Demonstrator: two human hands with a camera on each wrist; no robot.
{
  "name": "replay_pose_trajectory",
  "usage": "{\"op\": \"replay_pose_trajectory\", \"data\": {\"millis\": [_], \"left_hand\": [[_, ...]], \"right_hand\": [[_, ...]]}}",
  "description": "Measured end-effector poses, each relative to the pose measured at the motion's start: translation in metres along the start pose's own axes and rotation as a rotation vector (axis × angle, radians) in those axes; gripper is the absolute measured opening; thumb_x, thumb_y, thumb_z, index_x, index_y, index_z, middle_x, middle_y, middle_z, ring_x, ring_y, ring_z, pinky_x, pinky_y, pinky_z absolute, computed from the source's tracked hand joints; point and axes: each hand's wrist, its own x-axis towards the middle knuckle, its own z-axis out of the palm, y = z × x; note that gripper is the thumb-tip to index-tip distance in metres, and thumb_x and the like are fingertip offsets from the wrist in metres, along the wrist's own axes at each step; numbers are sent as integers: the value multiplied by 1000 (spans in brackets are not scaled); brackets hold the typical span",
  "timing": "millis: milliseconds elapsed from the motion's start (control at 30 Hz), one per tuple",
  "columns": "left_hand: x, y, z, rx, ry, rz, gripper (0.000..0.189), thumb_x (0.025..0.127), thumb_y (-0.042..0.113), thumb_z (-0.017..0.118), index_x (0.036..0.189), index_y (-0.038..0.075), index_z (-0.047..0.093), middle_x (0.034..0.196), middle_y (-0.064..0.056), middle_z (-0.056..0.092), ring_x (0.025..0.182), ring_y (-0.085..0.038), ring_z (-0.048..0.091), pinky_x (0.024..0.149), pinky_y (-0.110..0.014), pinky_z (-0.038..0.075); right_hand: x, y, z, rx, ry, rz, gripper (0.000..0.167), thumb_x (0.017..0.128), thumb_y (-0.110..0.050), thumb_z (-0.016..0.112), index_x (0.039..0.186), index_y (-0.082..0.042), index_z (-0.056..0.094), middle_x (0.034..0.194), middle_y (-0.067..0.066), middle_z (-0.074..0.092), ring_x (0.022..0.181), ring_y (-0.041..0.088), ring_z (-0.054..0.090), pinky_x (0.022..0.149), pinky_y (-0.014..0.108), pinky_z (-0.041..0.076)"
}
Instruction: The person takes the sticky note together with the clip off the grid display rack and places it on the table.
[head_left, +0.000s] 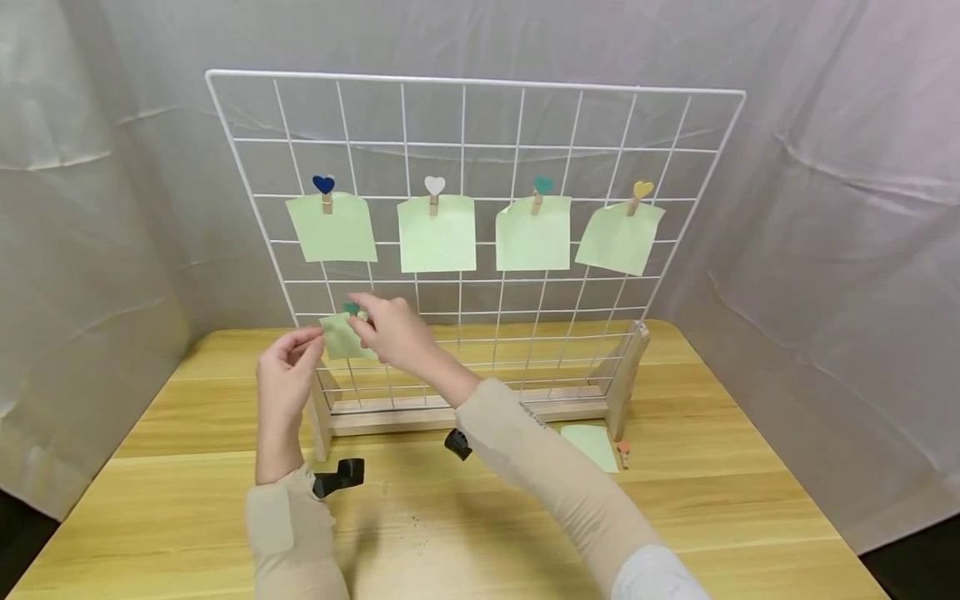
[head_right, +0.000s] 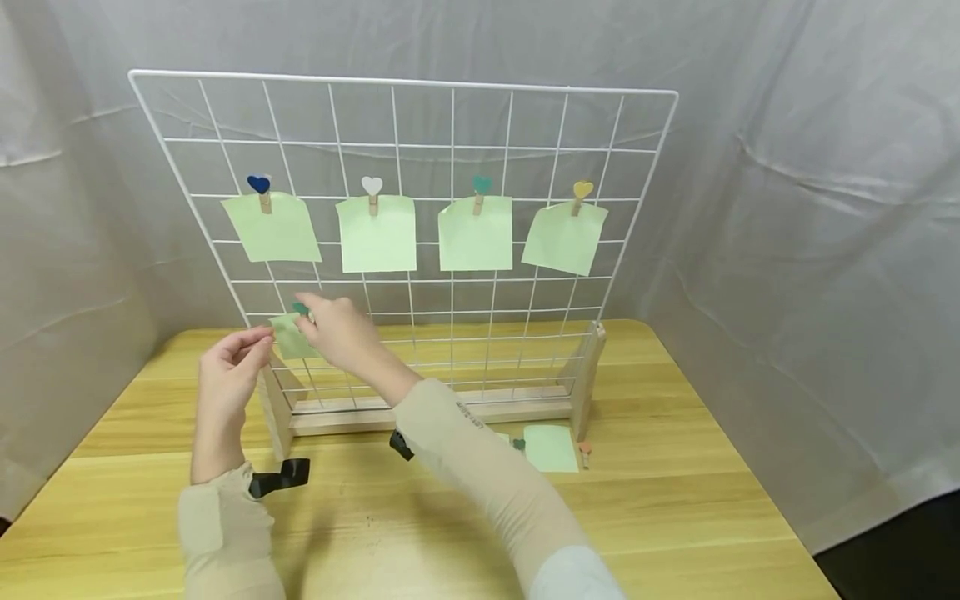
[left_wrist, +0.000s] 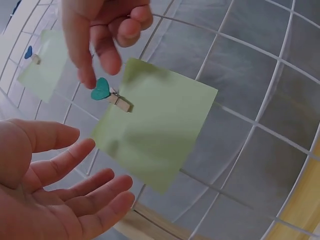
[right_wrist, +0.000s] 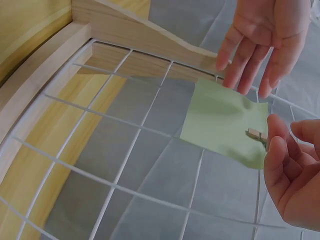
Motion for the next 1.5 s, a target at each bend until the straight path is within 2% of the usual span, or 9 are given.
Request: {"op": "replay_pose_trajectory", "data": {"millis": [100, 333, 533, 767, 967, 1200, 1500], "left_hand": [[0, -2, 0, -8, -20, 0, 24, 89, 5, 52, 108, -8, 55, 95, -8, 55, 79, -4, 51, 71, -13, 42], [1, -5, 1, -35, -19, 22, 22, 88, 4, 53, 105, -9, 57, 83, 4, 53, 68, -6, 49, 60, -13, 42], [1, -7, 2, -46, -34, 29, 22, 88, 3, 53, 104, -10, 58, 80, 5, 54, 67, -6, 48, 55, -14, 44], [1, -8, 3, 7, -42, 9, 21, 86, -3, 52, 106, -8, 58, 90, -4, 55, 69, -4, 50, 56, -14, 44], [3, -10, 5, 19, -41, 6, 22, 84, -6, 52, 105, -8, 58, 94, -10, 55, 69, -4, 51, 57, -14, 44], [4, -10, 6, 45, -24, 28, 22, 83, -7, 53, 104, -8, 60, 97, -14, 56, 66, -3, 50, 55, -14, 43], [3, -9, 6, 47, -25, 26, 22, 83, -6, 54, 104, -8, 60, 97, -17, 56, 64, -3, 49, 54, -13, 43]], "right_hand": [[2, -3, 0, -28, -8, 4, 41, 94, -21, 46, 132, -6, 42, 64, 0, 60, 36, 6, 48, 36, 17, 38], [6, -4, 0, -50, -19, 71, 40, 95, -20, 45, 131, -4, 42, 63, -2, 58, 37, 7, 49, 35, 17, 38], [10, -6, 2, -49, -47, 123, 39, 96, -20, 41, 132, -3, 41, 61, -1, 57, 38, 11, 53, 34, 18, 37], [14, -4, 3, 13, -16, 124, 29, 93, -17, 47, 118, -3, 53, 63, 1, 59, 37, 10, 52, 35, 20, 40], [17, -2, 1, 26, 8, 129, 29, 91, -16, 51, 116, -3, 56, 60, 0, 57, 38, 12, 53, 35, 20, 39], [15, -4, 0, 34, 28, 101, 14, 91, -13, 51, 94, -4, 61, 58, -1, 54, 40, 10, 51, 38, 19, 41], [14, 0, 4, 38, 75, 84, 12, 90, -14, 52, 96, -6, 60, 59, -2, 54, 42, 8, 50, 39, 17, 41]]}}
